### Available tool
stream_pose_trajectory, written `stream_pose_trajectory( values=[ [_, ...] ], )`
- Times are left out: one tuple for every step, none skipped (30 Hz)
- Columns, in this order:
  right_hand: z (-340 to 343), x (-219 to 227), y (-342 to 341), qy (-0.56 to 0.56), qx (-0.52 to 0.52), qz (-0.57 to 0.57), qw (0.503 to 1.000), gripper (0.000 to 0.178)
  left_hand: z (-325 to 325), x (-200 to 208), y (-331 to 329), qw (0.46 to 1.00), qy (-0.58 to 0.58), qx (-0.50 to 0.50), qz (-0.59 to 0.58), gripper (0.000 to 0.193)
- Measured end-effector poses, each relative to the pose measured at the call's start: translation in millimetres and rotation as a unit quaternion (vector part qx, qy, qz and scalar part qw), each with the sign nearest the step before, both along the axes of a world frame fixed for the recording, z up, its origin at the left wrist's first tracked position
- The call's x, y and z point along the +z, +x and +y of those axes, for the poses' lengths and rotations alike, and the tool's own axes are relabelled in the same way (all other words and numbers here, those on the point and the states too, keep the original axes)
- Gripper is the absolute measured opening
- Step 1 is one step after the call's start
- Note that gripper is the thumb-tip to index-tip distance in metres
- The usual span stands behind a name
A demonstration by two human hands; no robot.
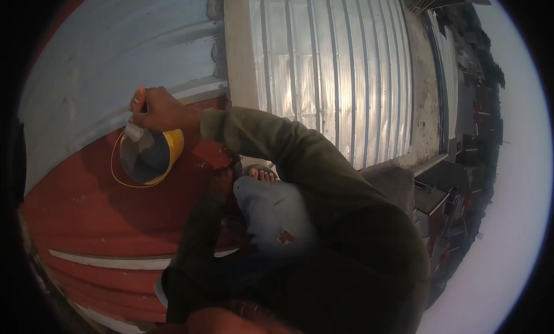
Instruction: The person applies a gray substance to the seam between two different types of metal roofing sheets using a brush and a small piece of material, then stands up and walks along the ridge.
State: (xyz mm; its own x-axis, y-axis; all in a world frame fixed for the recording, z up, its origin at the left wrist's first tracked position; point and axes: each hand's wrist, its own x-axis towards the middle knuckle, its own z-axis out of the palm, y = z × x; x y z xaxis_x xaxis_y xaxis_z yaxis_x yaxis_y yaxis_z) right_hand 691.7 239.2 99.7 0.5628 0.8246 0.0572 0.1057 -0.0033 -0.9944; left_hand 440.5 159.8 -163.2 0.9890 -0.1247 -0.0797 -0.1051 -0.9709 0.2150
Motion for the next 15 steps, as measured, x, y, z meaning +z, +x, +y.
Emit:
stream_pose_trajectory(
  values=[
    [6.4,5.2,-3.3,-0.01,0.008,-0.002,1.0,0.016,6.9,-6.5,-11.0,0.999,0.032,0.007,-0.016,0.014],
    [3.9,-2.4,-0.6,-0.011,0.0,-0.017,1.0,0.017,4.4,-11.9,-12.4,1.0,0.019,0.009,0.017,0.013],
    [8.6,-7.4,-3.0,-0.007,-0.001,-0.031,1.0,0.018,7.0,-12.4,-16.8,0.998,0.012,0.02,0.05,0.012],
    [10.5,-11.3,-3.6,-0.006,-0.007,-0.014,1.0,0.019,8.5,-8.3,-17.6,0.997,0.019,0.033,0.064,0.012],
    [4.8,-17.5,-1.1,-0.013,-0.021,0.001,1.0,0.02,4.6,0.4,-13.2,0.995,-0.016,0.063,0.07,0.013],
    [3.9,-20.0,-1.3,-0.009,-0.015,0.015,1.0,0.02,7.0,9.4,-11.0,0.991,-0.047,0.097,0.074,0.015],
    [7.1,-19.2,-0.2,-0.01,-0.015,0.007,1.0,0.022,14.1,16.3,-7.1,0.99,-0.041,0.108,0.082,0.015],
    [3.8,-18.5,2.9,-0.019,-0.023,-0.004,1.0,0.023,14.8,22.9,-0.2,0.978,-0.132,0.142,0.074,0.018],
    [5.8,-20.0,0.7,-0.019,-0.017,0.008,1.0,0.023,16.5,28.8,0.8,0.957,-0.218,0.18,0.068,0.021],
    [8.3,-19.9,-0.1,-0.016,-0.015,0.005,1.0,0.023,15.3,32.6,6.9,0.955,-0.217,0.188,0.075,0.021],
    [11.7,-17.8,-1.0,-0.013,-0.012,-0.001,1.0,0.024,14.3,36.1,16.2,0.936,-0.27,0.221,0.051,0.026],
    [13.0,-16.2,-2.5,-0.013,-0.006,0.005,1.0,0.024,9.9,42.6,26.7,0.912,-0.322,0.253,0.027,0.03],
    [12.5,-14.2,-1.2,-0.002,-0.023,-0.017,1.0,0.025,1.3,58.2,45.2,0.891,-0.368,0.265,0.024,0.031],
    [12.9,-12.2,-0.5,0.009,-0.039,-0.037,0.999,0.026,-8.0,80.5,64.8,0.867,-0.411,0.279,0.021,0.031],
    [12.1,-6.2,1.7,-0.011,-0.026,-0.027,0.999,0.025,-16.5,105.8,83.8,0.846,-0.467,0.249,0.062,0.032]
  ],
)
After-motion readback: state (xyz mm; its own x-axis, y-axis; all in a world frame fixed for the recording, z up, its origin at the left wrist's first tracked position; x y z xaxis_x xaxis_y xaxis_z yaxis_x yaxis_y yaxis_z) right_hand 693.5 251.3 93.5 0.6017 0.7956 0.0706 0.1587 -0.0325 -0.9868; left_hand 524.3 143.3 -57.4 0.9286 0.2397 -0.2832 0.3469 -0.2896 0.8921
